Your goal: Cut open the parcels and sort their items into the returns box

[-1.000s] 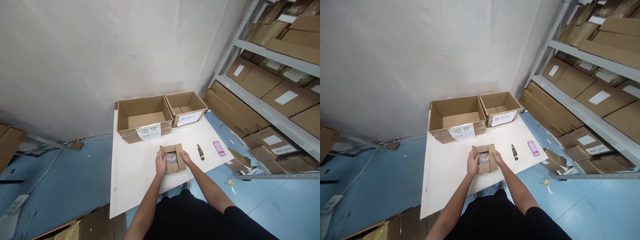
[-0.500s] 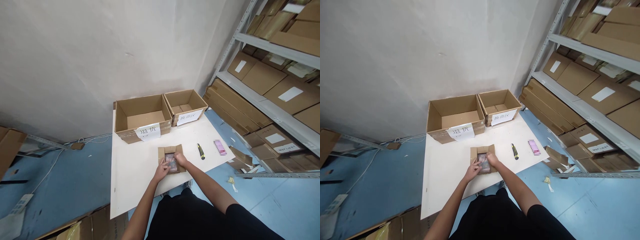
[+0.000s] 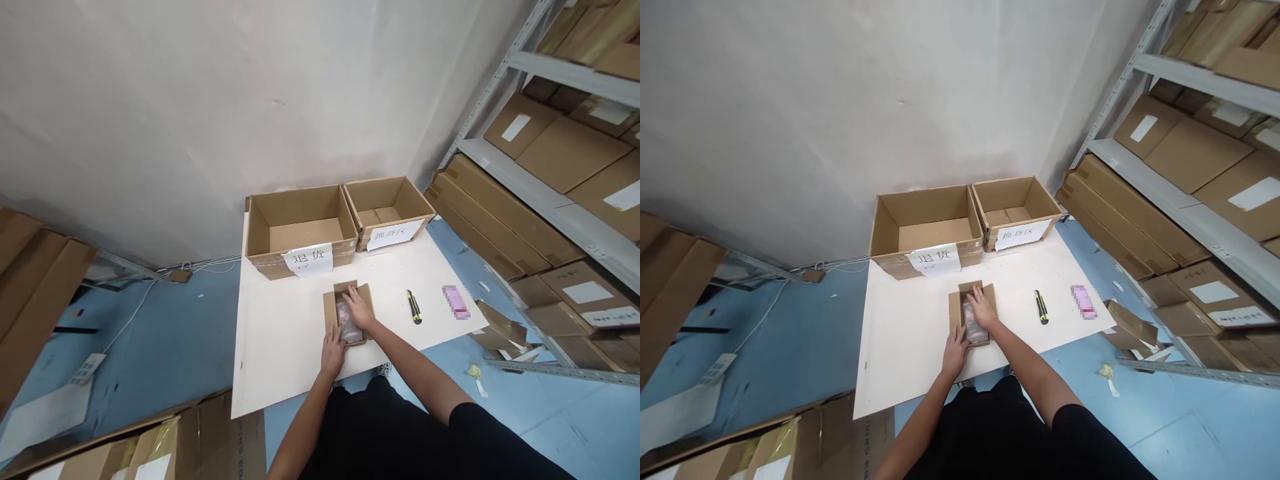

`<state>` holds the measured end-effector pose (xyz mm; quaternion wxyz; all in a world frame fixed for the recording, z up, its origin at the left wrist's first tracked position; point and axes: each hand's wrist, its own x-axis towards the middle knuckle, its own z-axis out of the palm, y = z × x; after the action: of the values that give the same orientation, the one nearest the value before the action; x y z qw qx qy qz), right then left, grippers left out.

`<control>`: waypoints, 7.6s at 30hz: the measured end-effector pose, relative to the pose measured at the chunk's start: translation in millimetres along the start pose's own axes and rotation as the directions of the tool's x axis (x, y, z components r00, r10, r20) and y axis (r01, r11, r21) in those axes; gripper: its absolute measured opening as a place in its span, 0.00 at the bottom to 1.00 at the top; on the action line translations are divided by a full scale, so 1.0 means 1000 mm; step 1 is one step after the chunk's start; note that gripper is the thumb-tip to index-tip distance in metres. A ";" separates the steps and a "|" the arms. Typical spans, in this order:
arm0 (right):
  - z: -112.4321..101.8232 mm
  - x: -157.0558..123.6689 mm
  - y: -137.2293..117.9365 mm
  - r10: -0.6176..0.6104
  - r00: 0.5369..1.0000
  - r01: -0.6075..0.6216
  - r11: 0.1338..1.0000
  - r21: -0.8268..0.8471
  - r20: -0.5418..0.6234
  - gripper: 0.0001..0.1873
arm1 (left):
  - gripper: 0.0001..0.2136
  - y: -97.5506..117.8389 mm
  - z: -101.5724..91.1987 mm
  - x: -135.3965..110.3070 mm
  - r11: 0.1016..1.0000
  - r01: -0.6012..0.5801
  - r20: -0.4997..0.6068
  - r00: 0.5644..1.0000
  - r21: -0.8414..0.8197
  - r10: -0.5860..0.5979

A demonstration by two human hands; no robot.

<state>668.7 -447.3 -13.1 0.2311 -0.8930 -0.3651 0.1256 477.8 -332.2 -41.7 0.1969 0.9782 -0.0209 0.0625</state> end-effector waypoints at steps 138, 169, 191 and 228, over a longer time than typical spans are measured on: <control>0.058 -0.038 0.055 0.198 0.865 -0.345 0.902 0.261 0.460 0.51 | 0.17 -0.035 0.050 0.111 0.427 0.796 0.427 0.596 -0.429 -0.680; -0.264 -0.045 0.034 0.091 0.996 -0.006 0.188 0.982 -0.011 0.32 | 0.27 0.109 -0.202 0.206 0.440 0.215 -0.010 0.891 -0.872 -0.455; -0.286 -0.051 0.008 0.006 0.996 0.083 0.143 0.986 -0.085 0.30 | 0.32 0.142 -0.237 0.202 0.241 0.156 0.034 0.896 -0.958 -0.442; -0.269 0.032 -0.010 0.104 0.995 -0.028 0.216 0.976 0.006 0.28 | 0.31 0.071 -0.243 0.216 0.051 0.134 0.092 0.865 -0.990 -0.494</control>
<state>791.1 -504.8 222.4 0.7437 -0.5708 -0.1610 0.3085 659.4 -307.3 235.6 0.7952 0.5637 0.1872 0.1220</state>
